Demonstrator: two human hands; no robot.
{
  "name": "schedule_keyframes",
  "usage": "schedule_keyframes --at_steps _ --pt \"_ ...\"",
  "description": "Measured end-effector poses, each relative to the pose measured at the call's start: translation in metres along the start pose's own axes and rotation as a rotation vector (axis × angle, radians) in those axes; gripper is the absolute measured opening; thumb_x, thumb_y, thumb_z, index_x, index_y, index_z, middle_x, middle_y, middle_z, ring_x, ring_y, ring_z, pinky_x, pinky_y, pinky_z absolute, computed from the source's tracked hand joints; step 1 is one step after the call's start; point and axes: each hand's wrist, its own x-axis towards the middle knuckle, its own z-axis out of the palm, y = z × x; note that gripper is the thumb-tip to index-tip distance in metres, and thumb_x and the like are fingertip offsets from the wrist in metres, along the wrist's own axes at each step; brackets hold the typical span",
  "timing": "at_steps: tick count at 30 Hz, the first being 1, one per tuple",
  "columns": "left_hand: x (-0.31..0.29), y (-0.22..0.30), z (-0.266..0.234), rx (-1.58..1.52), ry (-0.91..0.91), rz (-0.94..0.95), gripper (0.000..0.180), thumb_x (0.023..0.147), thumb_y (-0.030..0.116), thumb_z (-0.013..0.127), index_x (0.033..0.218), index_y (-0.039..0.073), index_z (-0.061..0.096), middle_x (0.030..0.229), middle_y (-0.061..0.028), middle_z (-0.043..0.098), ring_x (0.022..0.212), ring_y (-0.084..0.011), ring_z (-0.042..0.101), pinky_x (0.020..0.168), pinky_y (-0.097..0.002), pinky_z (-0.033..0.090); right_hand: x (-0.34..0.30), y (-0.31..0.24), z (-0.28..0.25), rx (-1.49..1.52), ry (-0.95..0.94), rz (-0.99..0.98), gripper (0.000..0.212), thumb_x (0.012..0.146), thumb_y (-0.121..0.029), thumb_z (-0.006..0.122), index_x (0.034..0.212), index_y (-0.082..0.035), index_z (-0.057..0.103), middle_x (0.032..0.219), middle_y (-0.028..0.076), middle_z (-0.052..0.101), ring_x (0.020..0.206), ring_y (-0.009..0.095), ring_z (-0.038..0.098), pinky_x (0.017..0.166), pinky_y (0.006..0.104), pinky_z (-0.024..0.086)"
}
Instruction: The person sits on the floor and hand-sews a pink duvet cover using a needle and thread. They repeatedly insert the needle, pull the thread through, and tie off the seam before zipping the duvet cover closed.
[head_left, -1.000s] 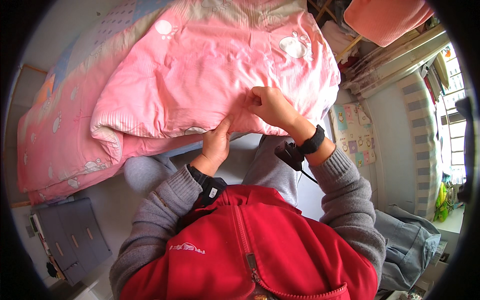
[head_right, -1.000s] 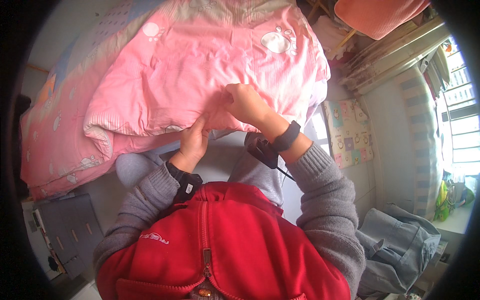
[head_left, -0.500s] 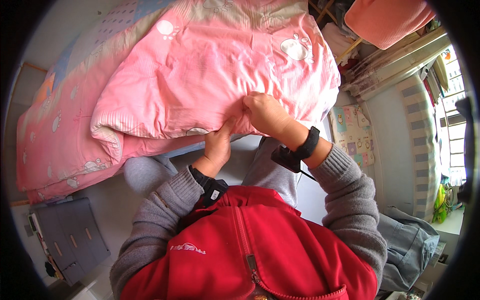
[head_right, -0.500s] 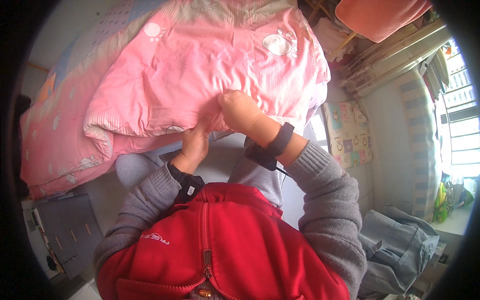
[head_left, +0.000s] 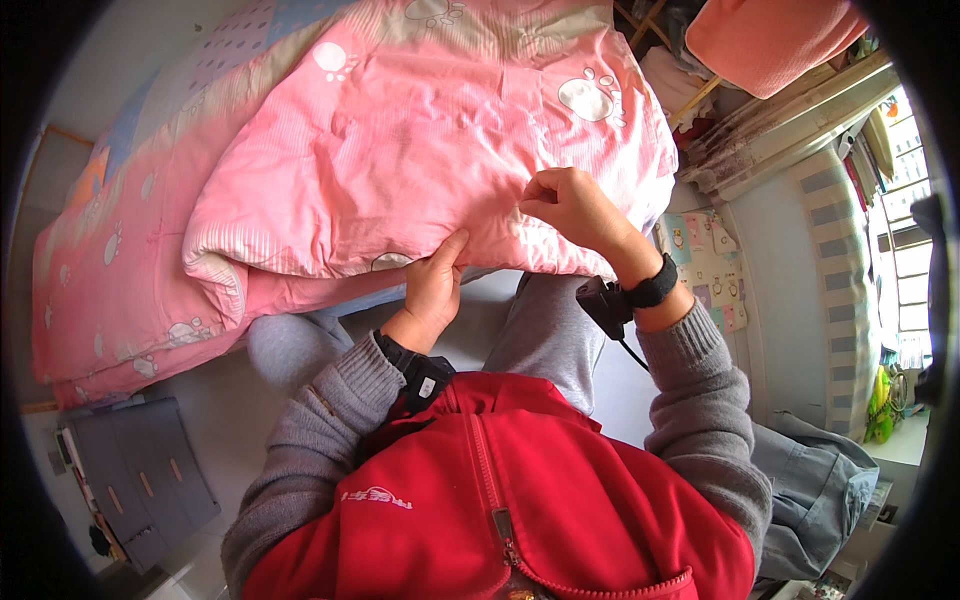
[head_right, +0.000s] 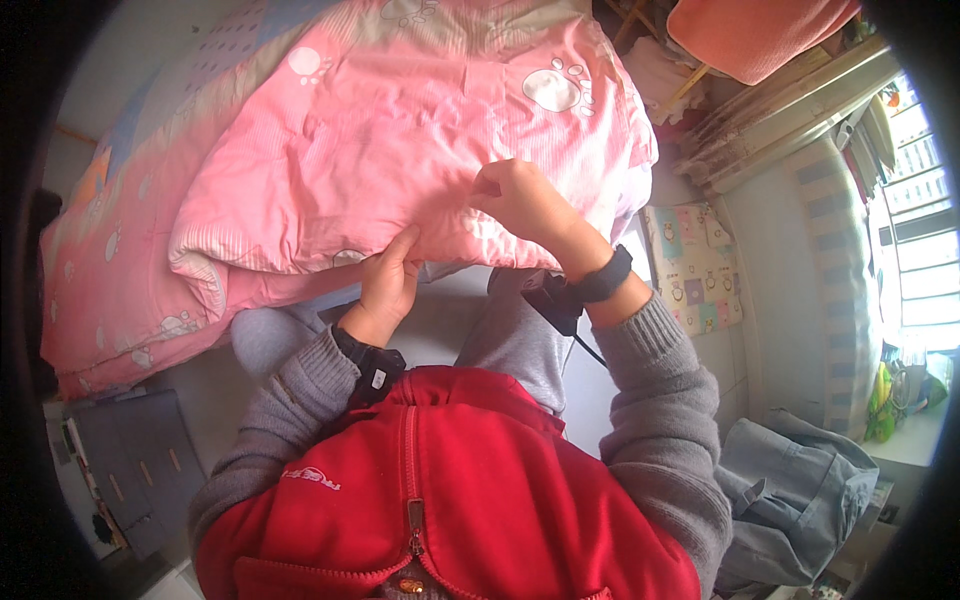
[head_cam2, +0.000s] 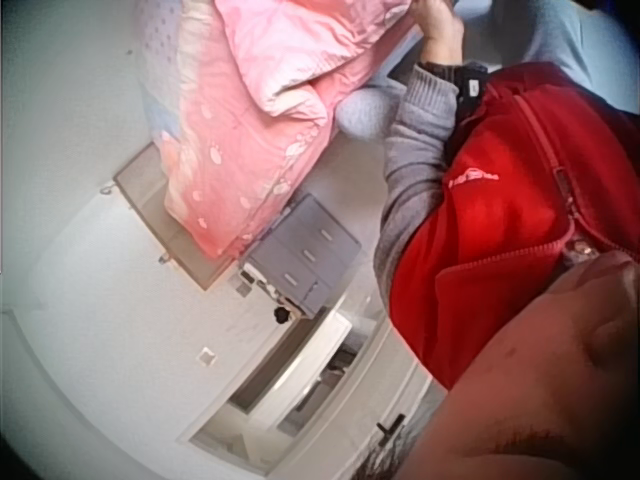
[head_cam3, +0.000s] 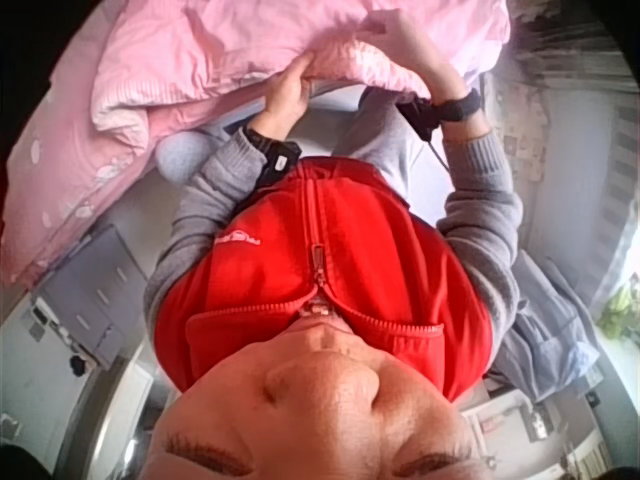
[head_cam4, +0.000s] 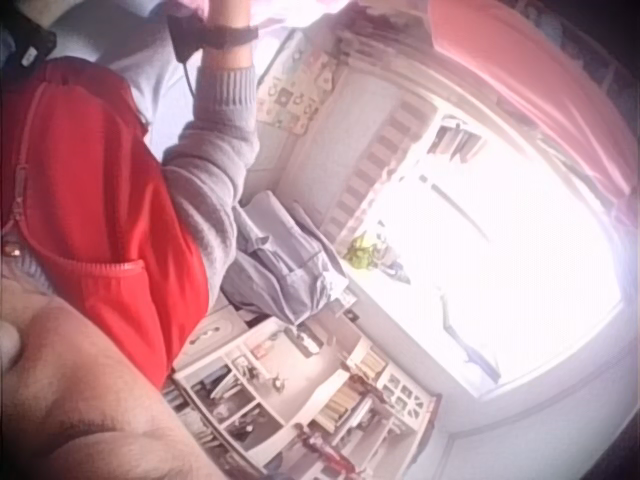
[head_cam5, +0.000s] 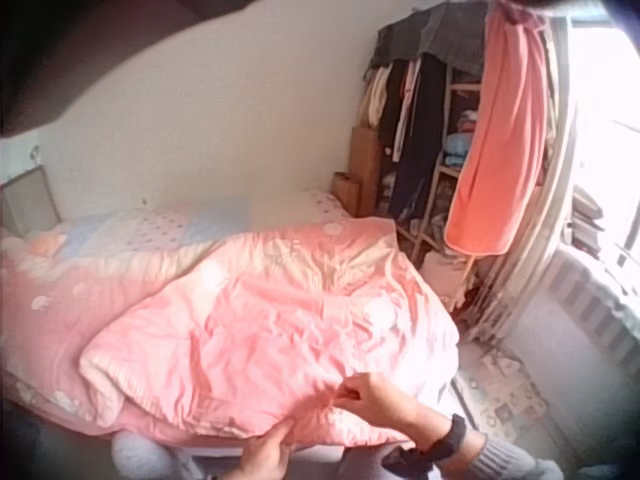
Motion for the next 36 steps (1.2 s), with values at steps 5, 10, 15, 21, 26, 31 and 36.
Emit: schedule_keyframes --at_steps 5,10,15,21,26,31,36 --pt "0.001 -0.003 0.0 -0.031 -0.045 0.056 0.027 0.086 0.006 0.068 0.112 0.007 0.06 0.109 -0.0047 0.064 0.1 -0.016 0.061 0.086 -0.0318 0.049 -0.005 0.006 0.018 -0.005 0.03 -0.076 0.011 0.079 -0.007 0.07 0.082 0.003 0.065 0.069 0.009 0.062 0.063 0.013 0.057 0.06 0.0288 0.046" --pt "0.001 -0.003 -0.001 -0.034 -0.027 0.033 0.031 0.086 0.007 0.069 0.115 0.006 0.058 0.111 -0.0056 0.063 0.101 -0.0157 0.061 0.087 -0.0311 0.051 -0.006 0.006 0.031 -0.057 0.096 -0.151 0.009 0.077 -0.005 0.068 0.08 0.003 0.064 0.071 0.012 0.061 0.064 0.02 0.059 0.061 0.0319 0.046" --pt "0.001 -0.002 -0.001 -0.042 -0.035 0.024 0.033 0.086 0.006 0.069 0.117 0.005 0.057 0.113 -0.0061 0.062 0.102 -0.0156 0.06 0.087 -0.0305 0.051 -0.005 0.001 0.035 -0.044 0.116 -0.138 0.009 0.077 -0.005 0.066 0.081 0.003 0.064 0.072 0.013 0.061 0.064 0.02 0.059 0.061 0.0323 0.046" --pt "0.001 -0.003 0.0 -0.033 -0.02 0.041 0.025 0.087 0.007 0.067 0.112 0.004 0.06 0.109 -0.0067 0.064 0.102 -0.0174 0.062 0.088 -0.0325 0.05 -0.006 -0.001 0.034 -0.044 0.114 -0.135 0.01 0.077 -0.005 0.066 0.082 0.003 0.064 0.07 0.013 0.061 0.063 0.019 0.059 0.06 0.0321 0.046" --pt "0.003 -0.004 -0.004 -0.032 -0.037 0.039 0.024 0.088 0.006 0.066 0.111 0.003 0.061 0.108 -0.0068 0.065 0.101 -0.0174 0.062 0.088 -0.0327 0.05 -0.006 -0.004 0.027 -0.05 0.091 -0.134 0.01 0.077 -0.005 0.066 0.08 0.003 0.063 0.068 0.013 0.06 0.061 0.018 0.058 0.059 0.0319 0.046" --pt "0.004 -0.006 -0.006 -0.028 -0.047 0.042 0.023 0.088 0.005 0.065 0.111 0.004 0.061 0.108 -0.0063 0.065 0.1 -0.017 0.062 0.087 -0.0329 0.05 -0.005 -0.005 0.029 -0.063 0.101 -0.123 0.008 0.077 -0.005 0.065 0.078 0.003 0.063 0.066 0.012 0.058 0.06 0.018 0.057 0.058 0.0317 0.046" --pt "0.003 -0.004 -0.004 -0.038 -0.035 0.033 0.024 0.087 0.004 0.066 0.111 0.005 0.06 0.108 -0.0056 0.064 0.1 -0.0159 0.061 0.085 -0.032 0.051 0.0 -0.003 0.036 -0.059 0.113 -0.138 0.005 0.075 -0.003 0.063 0.076 0.002 0.062 0.066 0.012 0.059 0.059 0.02 0.057 0.058 0.0318 0.046"
